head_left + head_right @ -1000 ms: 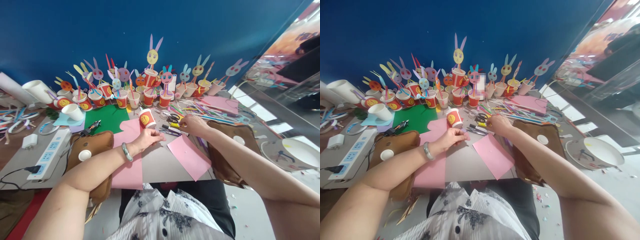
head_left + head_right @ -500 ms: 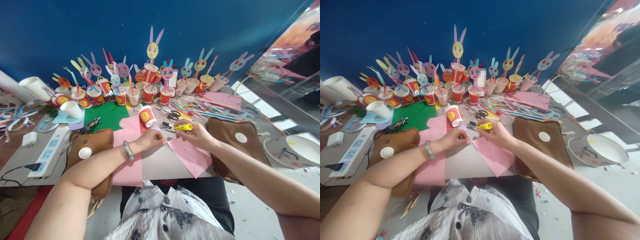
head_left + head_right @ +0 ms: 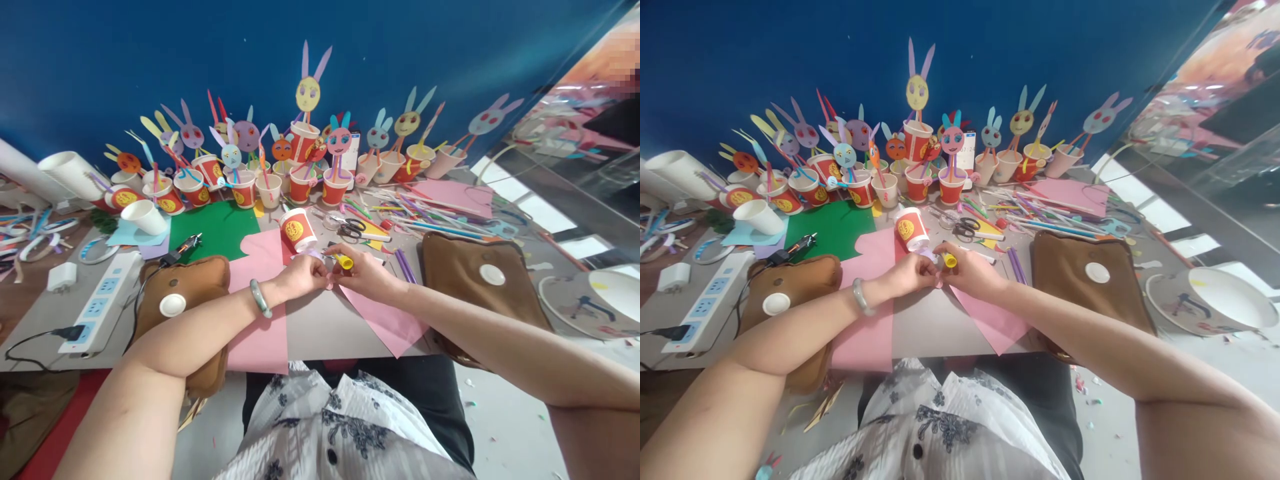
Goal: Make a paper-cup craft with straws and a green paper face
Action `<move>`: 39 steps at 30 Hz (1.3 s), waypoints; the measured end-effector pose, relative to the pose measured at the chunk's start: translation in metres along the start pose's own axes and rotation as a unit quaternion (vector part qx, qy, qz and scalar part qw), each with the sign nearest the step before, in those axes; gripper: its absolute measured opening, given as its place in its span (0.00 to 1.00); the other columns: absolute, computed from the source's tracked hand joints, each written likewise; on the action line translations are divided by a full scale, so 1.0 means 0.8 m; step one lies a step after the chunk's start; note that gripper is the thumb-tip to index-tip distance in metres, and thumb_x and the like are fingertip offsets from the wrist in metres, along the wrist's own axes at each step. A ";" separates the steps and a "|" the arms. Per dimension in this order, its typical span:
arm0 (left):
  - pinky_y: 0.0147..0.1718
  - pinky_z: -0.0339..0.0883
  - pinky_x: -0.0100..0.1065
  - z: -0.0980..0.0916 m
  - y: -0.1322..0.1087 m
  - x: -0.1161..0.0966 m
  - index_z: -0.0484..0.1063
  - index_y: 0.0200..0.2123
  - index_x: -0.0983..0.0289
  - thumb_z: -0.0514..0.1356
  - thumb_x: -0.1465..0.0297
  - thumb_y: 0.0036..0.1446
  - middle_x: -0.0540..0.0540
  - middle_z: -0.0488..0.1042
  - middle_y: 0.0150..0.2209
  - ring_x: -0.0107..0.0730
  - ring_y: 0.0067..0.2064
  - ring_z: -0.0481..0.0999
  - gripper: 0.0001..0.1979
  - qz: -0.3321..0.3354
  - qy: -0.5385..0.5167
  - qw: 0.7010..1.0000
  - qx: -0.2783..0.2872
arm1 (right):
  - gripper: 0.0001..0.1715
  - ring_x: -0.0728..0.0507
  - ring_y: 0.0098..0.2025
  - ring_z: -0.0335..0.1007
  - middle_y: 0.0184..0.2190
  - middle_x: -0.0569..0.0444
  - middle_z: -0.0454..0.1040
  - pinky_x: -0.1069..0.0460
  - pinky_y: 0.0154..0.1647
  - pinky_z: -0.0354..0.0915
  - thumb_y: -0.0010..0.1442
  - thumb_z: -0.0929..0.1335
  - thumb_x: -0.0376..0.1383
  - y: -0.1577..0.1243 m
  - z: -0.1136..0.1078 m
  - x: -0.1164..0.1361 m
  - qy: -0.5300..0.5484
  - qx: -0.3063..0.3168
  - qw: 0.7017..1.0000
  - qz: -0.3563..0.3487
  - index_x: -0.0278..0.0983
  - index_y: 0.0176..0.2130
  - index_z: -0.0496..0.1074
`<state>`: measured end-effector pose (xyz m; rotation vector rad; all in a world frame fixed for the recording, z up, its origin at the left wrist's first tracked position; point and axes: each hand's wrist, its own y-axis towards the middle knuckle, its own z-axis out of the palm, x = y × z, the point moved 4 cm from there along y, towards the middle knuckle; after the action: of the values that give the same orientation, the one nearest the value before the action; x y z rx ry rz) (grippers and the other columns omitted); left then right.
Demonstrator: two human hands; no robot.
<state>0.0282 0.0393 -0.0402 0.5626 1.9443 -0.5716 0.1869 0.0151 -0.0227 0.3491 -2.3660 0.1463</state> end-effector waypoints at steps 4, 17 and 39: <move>0.27 0.61 0.28 -0.001 -0.003 -0.002 0.71 0.36 0.65 0.65 0.74 0.50 0.48 0.73 0.24 0.29 0.28 0.74 0.09 -0.012 0.000 1.000 -0.003 | 0.26 0.42 0.32 0.74 0.30 0.56 0.80 0.49 0.36 0.65 0.53 0.72 0.34 0.007 0.000 0.000 -0.048 0.002 0.999 -0.009 0.42 0.53 0.69; 0.30 0.63 0.31 -0.005 -0.007 -0.010 0.66 0.37 0.62 0.61 0.77 0.53 0.48 0.74 0.26 0.31 0.29 0.75 0.09 0.042 0.113 0.992 -0.046 | 0.26 0.44 0.28 0.71 0.28 0.58 0.76 0.51 0.33 0.63 0.54 0.70 0.34 0.007 0.000 -0.013 -0.026 -0.010 0.999 -0.019 0.40 0.53 0.68; 0.31 0.71 0.33 0.007 -0.021 -0.033 0.69 0.59 0.63 0.46 0.76 0.69 0.59 0.75 0.46 0.35 0.37 0.79 0.20 0.127 0.520 0.839 0.103 | 0.26 0.43 0.29 0.73 0.30 0.56 0.79 0.49 0.36 0.66 0.55 0.69 0.35 0.007 -0.001 -0.016 -0.031 -0.015 0.999 -0.027 0.41 0.53 0.68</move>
<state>0.0327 0.0191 -0.0162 1.4713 2.7476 -0.3030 0.1950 0.0233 -0.0308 0.4070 -2.4140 0.0758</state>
